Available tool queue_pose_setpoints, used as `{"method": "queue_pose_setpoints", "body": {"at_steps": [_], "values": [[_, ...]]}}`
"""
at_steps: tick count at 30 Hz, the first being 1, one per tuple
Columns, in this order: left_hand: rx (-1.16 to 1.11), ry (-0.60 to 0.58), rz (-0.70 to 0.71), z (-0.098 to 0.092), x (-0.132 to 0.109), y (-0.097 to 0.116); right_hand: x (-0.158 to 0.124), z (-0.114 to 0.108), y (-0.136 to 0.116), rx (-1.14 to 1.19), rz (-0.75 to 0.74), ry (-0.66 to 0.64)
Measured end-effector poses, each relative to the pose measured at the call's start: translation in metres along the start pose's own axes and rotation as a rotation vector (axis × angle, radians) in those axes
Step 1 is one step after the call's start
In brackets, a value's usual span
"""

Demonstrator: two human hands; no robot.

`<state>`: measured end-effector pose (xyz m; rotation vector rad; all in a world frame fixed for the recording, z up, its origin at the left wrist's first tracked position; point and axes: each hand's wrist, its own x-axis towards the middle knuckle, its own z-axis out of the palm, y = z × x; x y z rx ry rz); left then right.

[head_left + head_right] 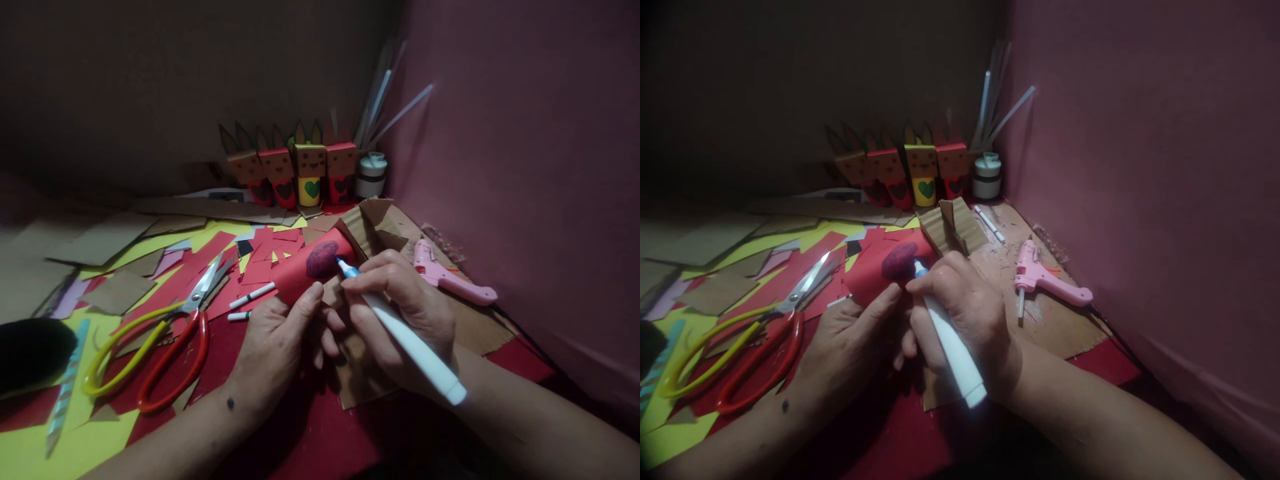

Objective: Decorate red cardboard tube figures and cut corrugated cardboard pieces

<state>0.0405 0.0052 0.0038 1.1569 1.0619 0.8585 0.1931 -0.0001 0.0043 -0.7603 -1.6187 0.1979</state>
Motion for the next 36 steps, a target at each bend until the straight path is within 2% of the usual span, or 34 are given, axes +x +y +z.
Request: {"method": "queue_pose_setpoints", "body": {"at_steps": [4, 8, 17, 26, 33, 36], "values": [[-0.005, 0.006, 0.004, 0.0007, 0.001, -0.0007, 0.0014, -0.0008, 0.0003, -0.023, -0.019, -0.043], [-0.014, 0.006, -0.008, 0.0003, 0.0019, -0.0001, 0.0011, -0.0001, -0.0001, -0.019, -0.06, -0.023], [-0.017, 0.01, 0.003, 0.0016, 0.0014, -0.0005, 0.0006, -0.0019, 0.0037, -0.086, -0.029, 0.012], [0.025, 0.017, -0.007, 0.0016, -0.0002, -0.0003, -0.0002, -0.0001, 0.0002, -0.073, -0.01, -0.008], [0.017, 0.015, 0.005, 0.0009, -0.0001, -0.0018, 0.0001, 0.0012, -0.0005, -0.08, -0.064, -0.047], [0.009, 0.015, 0.001, 0.0009, 0.0004, -0.0012, -0.0002, 0.0007, -0.0002, -0.063, -0.037, -0.019]]}}
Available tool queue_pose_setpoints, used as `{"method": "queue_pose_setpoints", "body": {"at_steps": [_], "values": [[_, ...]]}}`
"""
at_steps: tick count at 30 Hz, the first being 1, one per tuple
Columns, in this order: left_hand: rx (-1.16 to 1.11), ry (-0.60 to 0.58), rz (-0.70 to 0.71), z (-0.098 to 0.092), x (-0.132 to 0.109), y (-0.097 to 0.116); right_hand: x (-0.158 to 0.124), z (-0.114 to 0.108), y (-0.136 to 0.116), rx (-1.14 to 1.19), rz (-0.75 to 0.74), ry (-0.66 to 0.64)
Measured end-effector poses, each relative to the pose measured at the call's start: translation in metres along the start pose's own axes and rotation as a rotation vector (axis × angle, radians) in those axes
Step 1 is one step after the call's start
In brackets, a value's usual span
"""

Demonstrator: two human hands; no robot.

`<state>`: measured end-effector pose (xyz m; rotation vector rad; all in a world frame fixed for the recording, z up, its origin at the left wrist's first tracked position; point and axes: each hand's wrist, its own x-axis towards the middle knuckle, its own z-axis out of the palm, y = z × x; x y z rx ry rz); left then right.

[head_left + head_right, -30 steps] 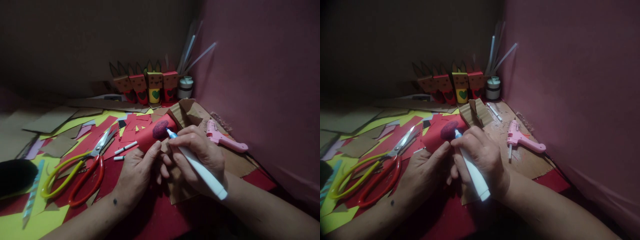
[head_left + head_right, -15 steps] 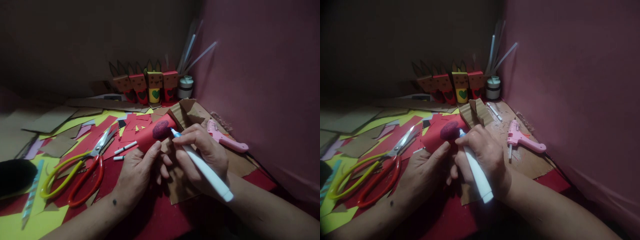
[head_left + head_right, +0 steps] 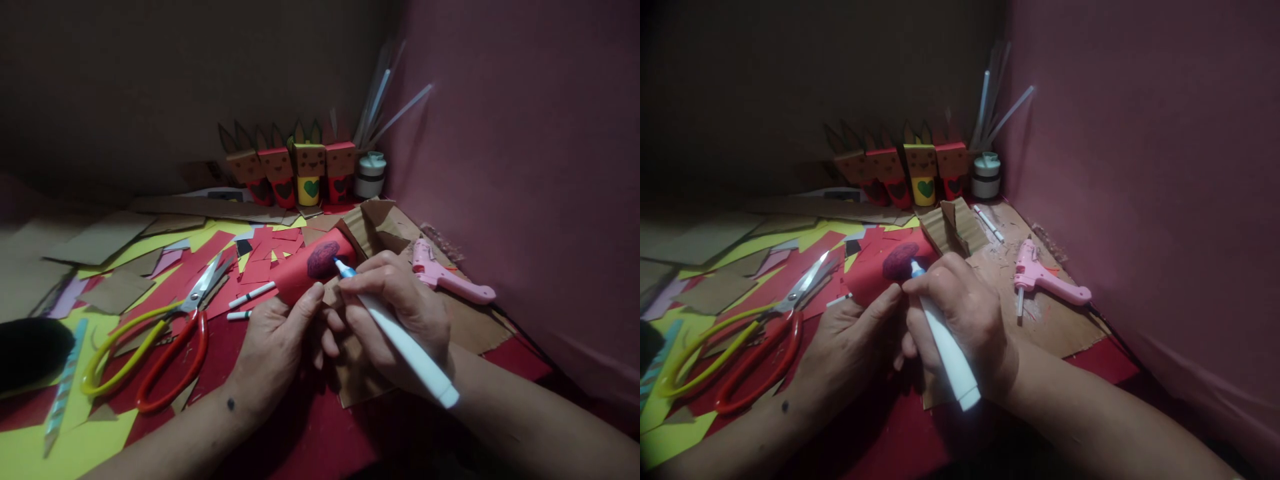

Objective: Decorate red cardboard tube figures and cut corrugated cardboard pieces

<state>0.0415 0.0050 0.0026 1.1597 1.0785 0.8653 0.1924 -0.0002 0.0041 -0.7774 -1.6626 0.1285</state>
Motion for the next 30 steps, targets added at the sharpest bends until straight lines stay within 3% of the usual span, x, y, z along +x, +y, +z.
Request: {"method": "queue_pose_setpoints", "body": {"at_steps": [7, 16, 22, 30], "values": [[-0.045, -0.009, 0.006, -0.0004, -0.0006, 0.0019, -0.0013, -0.0008, 0.0015, 0.011, 0.004, 0.037], [-0.084, -0.046, 0.005, -0.0001, 0.0027, 0.0079, -0.0016, 0.001, -0.0018, 0.029, -0.047, -0.05], [-0.064, -0.058, 0.0, -0.003, 0.0023, 0.0031, 0.0001, -0.0023, 0.003, -0.02, -0.023, 0.015], [-0.09, -0.056, 0.016, -0.0014, 0.0011, 0.0049, 0.0002, -0.0005, 0.0002, 0.025, -0.035, 0.001]]}}
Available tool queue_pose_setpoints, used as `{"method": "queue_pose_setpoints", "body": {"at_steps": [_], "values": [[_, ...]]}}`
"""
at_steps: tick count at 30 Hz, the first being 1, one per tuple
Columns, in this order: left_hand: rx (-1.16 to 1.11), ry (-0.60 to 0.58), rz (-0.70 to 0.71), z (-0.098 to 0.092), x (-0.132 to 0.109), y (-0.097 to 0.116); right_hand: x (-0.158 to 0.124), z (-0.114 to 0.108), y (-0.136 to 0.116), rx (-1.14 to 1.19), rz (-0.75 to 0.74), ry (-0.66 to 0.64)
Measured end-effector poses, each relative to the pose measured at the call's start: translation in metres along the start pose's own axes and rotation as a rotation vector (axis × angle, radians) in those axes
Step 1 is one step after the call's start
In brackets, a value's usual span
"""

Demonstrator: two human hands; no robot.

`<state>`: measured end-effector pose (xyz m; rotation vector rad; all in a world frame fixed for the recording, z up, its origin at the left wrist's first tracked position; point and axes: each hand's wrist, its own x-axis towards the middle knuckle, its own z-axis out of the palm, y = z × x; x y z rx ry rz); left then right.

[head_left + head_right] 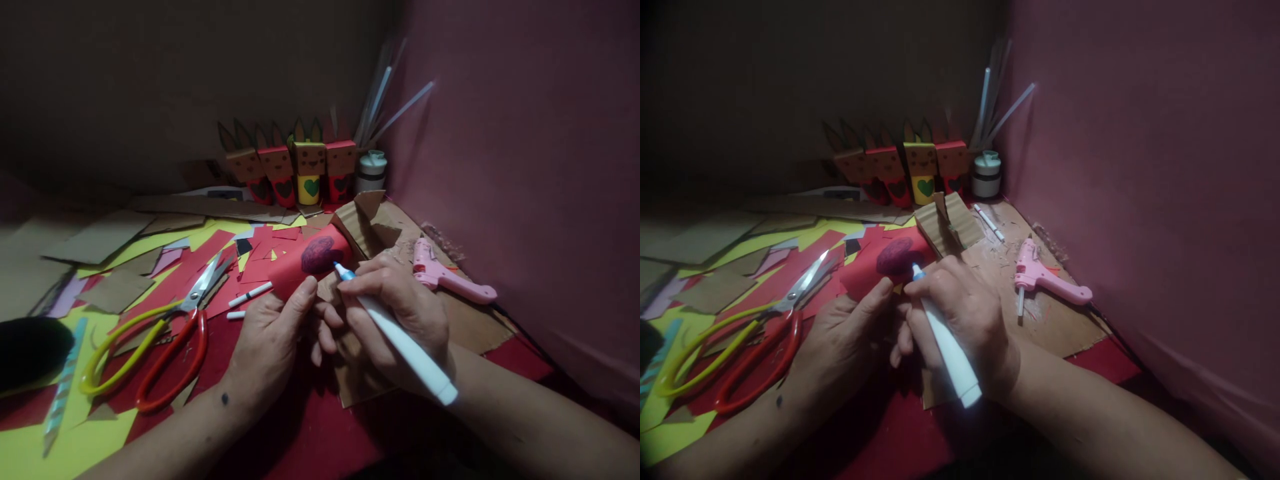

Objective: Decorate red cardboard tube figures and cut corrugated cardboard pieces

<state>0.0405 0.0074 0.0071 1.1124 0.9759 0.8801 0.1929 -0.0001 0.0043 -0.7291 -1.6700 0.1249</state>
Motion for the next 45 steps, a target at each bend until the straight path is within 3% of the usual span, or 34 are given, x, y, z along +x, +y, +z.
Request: {"method": "queue_pose_setpoints", "body": {"at_steps": [22, 27, 38, 45], "values": [[0.016, 0.005, 0.016, -0.002, 0.001, 0.0, 0.001, -0.001, 0.003, -0.045, -0.008, -0.042], [-0.054, 0.026, 0.013, -0.005, 0.004, 0.002, 0.002, -0.005, 0.001, -0.025, 0.029, 0.044], [-0.027, 0.042, 0.05, -0.002, -0.005, 0.016, 0.004, 0.0, -0.001, 0.064, -0.053, -0.006], [-0.084, 0.027, 0.059, 0.0, -0.002, 0.013, 0.006, 0.002, -0.003, 0.113, -0.085, 0.002]]}}
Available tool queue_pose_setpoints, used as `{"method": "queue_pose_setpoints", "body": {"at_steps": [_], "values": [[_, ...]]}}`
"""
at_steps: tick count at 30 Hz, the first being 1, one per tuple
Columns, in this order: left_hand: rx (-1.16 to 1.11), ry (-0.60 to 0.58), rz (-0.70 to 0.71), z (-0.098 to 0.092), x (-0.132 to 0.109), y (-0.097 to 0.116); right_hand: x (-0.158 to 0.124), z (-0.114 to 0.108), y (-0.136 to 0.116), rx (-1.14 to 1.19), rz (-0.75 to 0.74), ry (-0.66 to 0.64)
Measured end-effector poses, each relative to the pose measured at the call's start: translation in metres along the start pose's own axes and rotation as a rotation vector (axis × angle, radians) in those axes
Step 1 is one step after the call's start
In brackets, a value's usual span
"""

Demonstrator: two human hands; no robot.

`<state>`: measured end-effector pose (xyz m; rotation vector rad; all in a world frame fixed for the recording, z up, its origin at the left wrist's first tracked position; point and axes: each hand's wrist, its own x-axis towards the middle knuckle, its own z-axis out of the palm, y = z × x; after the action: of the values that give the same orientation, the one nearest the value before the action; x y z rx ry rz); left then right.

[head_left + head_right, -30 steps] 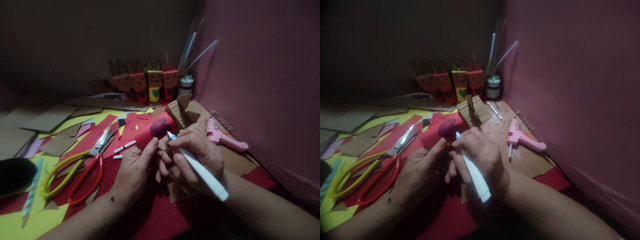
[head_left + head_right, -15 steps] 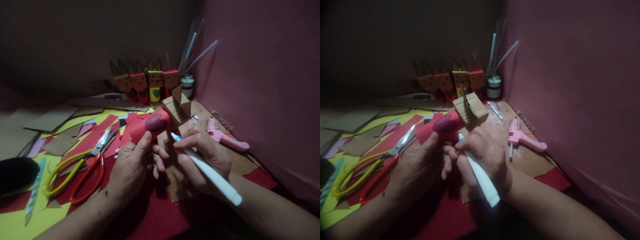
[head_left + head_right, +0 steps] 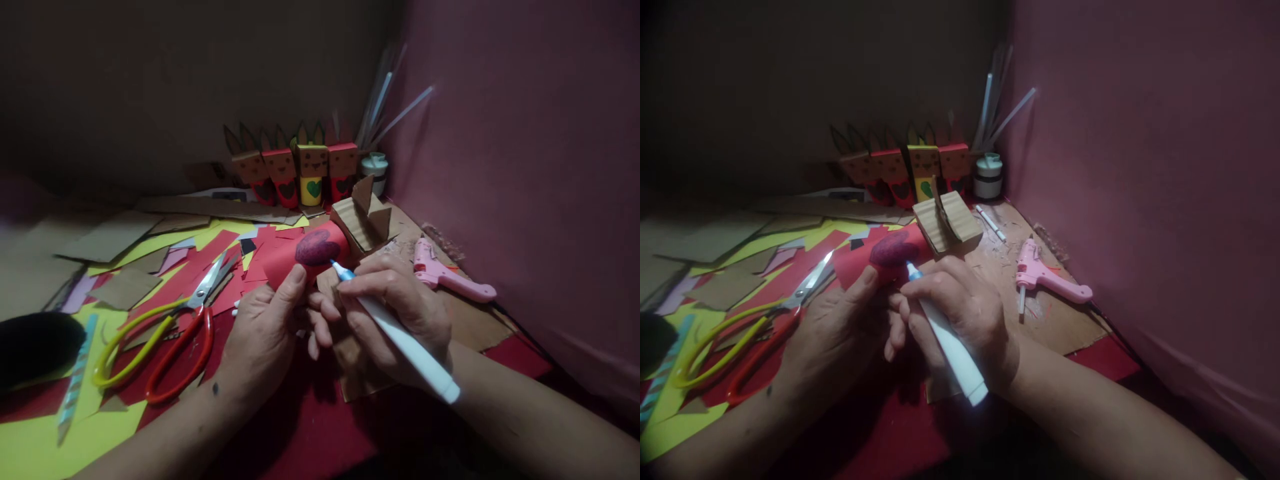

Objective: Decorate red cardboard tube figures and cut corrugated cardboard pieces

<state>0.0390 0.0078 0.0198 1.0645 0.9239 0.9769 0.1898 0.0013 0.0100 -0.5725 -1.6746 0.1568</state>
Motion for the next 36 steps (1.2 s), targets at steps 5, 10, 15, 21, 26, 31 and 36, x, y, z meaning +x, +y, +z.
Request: {"method": "queue_pose_setpoints", "body": {"at_steps": [5, 10, 15, 21, 26, 31, 36], "values": [[0.002, -0.039, 0.016, -0.0032, -0.0011, -0.0043, -0.0021, 0.0006, 0.0028, -0.042, 0.028, -0.02], [-0.012, -0.037, 0.004, -0.0059, 0.0002, -0.0076, -0.005, 0.0008, 0.004, -0.072, 0.049, -0.021], [-0.009, -0.031, 0.03, -0.0041, -0.0009, -0.0053, -0.003, -0.0009, 0.0022, -0.084, 0.036, -0.038], [-0.002, -0.005, 0.037, -0.0007, -0.0008, -0.0031, -0.0013, -0.0011, 0.0032, -0.091, 0.04, -0.044], [-0.021, -0.032, 0.028, -0.0031, 0.0003, -0.0059, -0.0045, 0.0008, 0.0033, -0.064, 0.071, -0.063], [-0.006, -0.027, 0.013, -0.0037, 0.0002, -0.0055, -0.0035, 0.0004, 0.0021, -0.093, 0.05, -0.06], [0.001, -0.029, 0.016, -0.004, -0.0007, -0.0062, -0.0026, -0.0008, 0.0021, -0.105, 0.047, -0.06]]}}
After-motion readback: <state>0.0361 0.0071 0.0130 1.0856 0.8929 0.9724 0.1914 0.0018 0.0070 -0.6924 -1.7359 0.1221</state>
